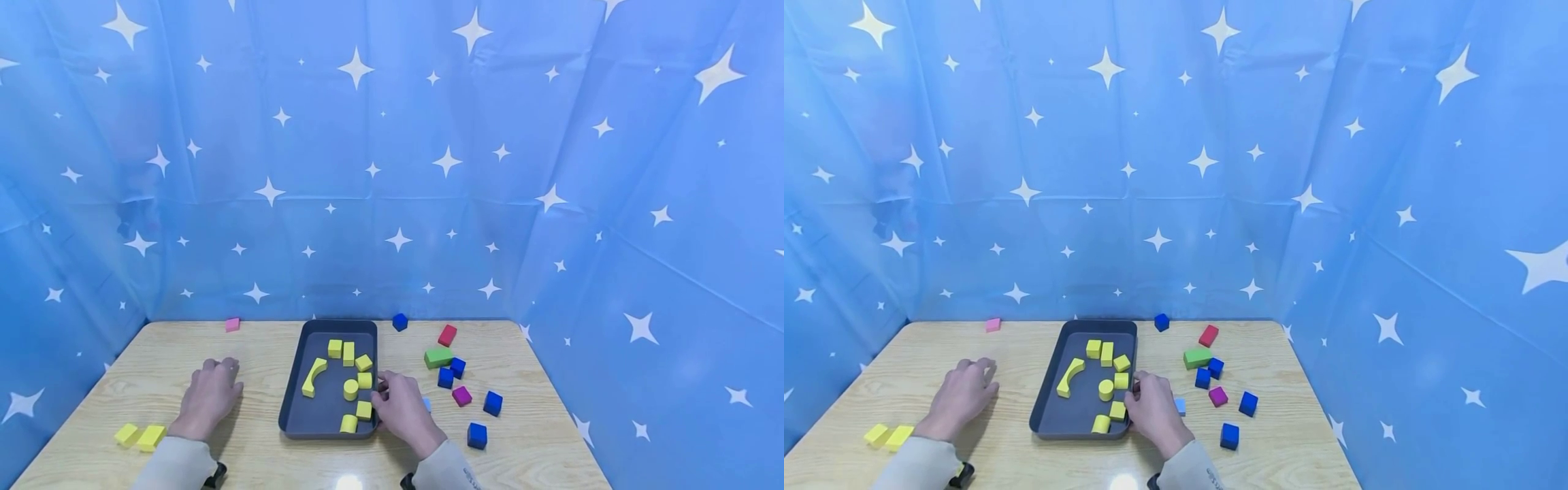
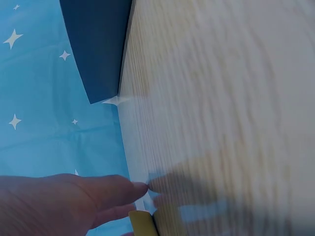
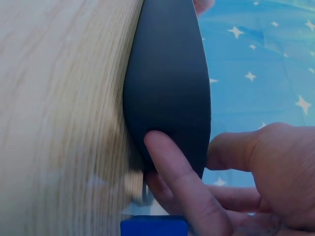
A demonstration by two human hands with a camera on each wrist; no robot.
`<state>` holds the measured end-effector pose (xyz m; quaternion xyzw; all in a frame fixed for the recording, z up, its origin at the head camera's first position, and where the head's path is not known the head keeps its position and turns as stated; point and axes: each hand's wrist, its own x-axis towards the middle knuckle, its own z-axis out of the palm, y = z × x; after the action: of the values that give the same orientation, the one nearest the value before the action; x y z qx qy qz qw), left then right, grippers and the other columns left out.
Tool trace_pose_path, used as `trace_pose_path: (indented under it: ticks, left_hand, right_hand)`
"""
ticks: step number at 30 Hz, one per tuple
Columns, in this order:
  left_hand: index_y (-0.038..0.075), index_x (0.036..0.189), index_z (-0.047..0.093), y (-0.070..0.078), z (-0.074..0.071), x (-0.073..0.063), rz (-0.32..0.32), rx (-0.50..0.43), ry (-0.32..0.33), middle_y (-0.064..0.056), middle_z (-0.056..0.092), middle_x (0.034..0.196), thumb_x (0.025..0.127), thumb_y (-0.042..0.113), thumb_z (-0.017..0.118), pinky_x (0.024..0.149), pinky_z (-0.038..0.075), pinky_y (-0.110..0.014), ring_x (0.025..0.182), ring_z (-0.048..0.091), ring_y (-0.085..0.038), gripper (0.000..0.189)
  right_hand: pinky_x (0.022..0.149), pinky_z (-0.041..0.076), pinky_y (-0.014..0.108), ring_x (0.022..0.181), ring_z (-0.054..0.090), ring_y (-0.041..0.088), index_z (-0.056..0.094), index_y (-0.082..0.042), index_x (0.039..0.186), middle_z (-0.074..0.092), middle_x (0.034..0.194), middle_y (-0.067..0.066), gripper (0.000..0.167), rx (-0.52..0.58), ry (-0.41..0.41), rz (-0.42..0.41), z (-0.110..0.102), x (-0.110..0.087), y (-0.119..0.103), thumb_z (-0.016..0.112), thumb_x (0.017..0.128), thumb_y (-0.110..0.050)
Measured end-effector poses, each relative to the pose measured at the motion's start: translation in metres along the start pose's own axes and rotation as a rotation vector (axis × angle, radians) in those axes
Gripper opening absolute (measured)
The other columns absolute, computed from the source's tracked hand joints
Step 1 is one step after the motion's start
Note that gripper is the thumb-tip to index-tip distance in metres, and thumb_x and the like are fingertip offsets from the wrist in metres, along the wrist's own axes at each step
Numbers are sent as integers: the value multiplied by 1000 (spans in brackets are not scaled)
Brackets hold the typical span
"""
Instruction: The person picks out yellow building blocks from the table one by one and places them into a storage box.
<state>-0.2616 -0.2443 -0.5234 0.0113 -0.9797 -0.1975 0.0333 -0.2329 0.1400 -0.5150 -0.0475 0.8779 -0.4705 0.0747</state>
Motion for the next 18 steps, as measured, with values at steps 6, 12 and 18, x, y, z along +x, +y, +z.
trace_pose_path:
  ticks: [6, 12, 18]
  left_hand:
    - [-16, 143, 69, -1, 0, -2, 15, -3, 14, -44, 68, 132, 104, -3, 70, 94, 67, -70, 119, 71, -61, 41]
    - [-15, 136, 73, 0, 1, -3, 13, -16, 26, -41, 70, 127, 102, -6, 72, 93, 68, -67, 114, 72, -56, 34]
    - [-14, 127, 75, -2, 2, -2, 25, -24, 34, -37, 72, 119, 100, -5, 77, 90, 68, -64, 107, 76, -51, 28]
  right_hand:
    - [58, 69, 30, 93, 80, 21, 63, 11, 158, 79, 128, 22, 51, 1, -7, -1, 0, -1, -1, 74, 111, -5]
    - [57, 68, 29, 92, 80, 20, 63, 10, 158, 79, 128, 23, 51, -2, -4, -6, -1, 0, 0, 74, 111, -6]
    - [57, 68, 29, 94, 80, 20, 63, 10, 159, 79, 129, 23, 52, -9, -3, -13, 0, 1, 2, 74, 111, -5]
